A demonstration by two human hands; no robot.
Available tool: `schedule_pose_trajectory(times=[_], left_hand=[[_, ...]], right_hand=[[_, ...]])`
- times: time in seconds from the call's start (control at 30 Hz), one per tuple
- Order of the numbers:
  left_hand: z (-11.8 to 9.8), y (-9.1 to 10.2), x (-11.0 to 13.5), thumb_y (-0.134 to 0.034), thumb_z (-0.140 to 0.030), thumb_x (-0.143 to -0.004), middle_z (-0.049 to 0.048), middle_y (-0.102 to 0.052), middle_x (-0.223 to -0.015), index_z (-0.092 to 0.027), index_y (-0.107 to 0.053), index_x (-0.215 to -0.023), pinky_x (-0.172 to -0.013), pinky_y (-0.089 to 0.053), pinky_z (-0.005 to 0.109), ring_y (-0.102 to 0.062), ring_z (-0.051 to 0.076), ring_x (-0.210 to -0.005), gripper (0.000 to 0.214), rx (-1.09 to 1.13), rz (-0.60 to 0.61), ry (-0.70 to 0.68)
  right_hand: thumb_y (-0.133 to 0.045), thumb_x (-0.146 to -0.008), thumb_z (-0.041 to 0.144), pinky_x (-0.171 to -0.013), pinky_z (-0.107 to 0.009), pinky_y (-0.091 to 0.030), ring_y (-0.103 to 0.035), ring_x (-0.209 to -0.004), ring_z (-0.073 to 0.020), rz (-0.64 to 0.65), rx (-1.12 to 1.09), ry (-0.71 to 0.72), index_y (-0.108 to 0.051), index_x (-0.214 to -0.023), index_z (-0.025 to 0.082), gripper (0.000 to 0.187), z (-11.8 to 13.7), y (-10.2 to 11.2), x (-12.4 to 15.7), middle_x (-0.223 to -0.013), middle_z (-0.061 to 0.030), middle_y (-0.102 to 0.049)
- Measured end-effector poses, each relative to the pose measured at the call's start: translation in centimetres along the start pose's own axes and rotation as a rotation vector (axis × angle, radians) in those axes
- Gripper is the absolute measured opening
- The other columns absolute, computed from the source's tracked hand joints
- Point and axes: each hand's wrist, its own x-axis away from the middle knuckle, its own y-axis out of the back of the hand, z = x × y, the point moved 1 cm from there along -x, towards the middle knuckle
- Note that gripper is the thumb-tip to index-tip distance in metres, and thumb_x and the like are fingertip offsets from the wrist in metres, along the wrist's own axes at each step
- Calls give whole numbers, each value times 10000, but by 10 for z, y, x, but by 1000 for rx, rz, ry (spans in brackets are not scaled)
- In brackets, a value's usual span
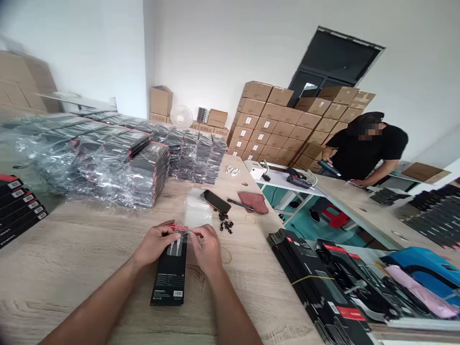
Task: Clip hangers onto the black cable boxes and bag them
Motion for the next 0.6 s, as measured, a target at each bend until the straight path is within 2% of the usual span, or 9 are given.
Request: schedule_pose_trajectory(times=[0.1,0.17,0.27,0.43,0.5,0.6], left_hand=[[0,3,-1,-705,-387,-675,84,-696,-1002,-191,-700,-649,-1019,-343,372,-462,280,-1241,198,-55,4,4],[0,5,-1,-692,-381,-688,83,-690,-1015,-191,-700,-667,-1019,-341,368,-438,277,-1266,191,-78,12,-1],[0,8,-2,-658,-369,-721,84,-686,-1027,-191,-691,-676,-1021,-333,367,-437,274,-1266,187,-107,42,14],[1,16,-1,-676,-314,-702,97,-637,-1130,-188,-687,-720,-1023,-313,377,-430,284,-1263,128,-171,104,31],[1,20,1,-681,-283,-693,85,-632,-1120,-192,-680,-878,-985,-355,374,-490,274,-1193,207,-116,158,39],[0,25,6,-716,-261,-662,63,-634,-1089,-214,-538,-1179,-877,-438,352,-583,233,-1025,549,98,255,136]], right_hand=[[-565,-826,258,-700,-310,-460,-558,-756,-178,-22,25,-4,-591,-838,210,56,-2,-3,0,-814,-35,-593],[-586,-790,220,-747,-323,-463,-562,-836,-196,-2,49,39,-588,-925,211,135,-1,-6,0,-902,-50,-604],[-529,-802,161,-786,-336,-455,-563,-861,-201,2,69,88,-600,-897,212,129,0,-9,-2,-881,-51,-613],[-491,-855,230,-676,-296,-461,-579,-776,-181,-167,22,-25,-642,-863,203,154,-8,-3,-11,-837,-52,-631],[-489,-863,269,-650,-288,-457,-586,-771,-180,-225,25,-70,-659,-870,195,186,-15,1,-14,-855,-60,-641],[-498,-863,303,-650,-290,-457,-586,-750,-178,-227,48,-86,-669,-842,191,205,-20,3,-14,-825,-58,-643]])
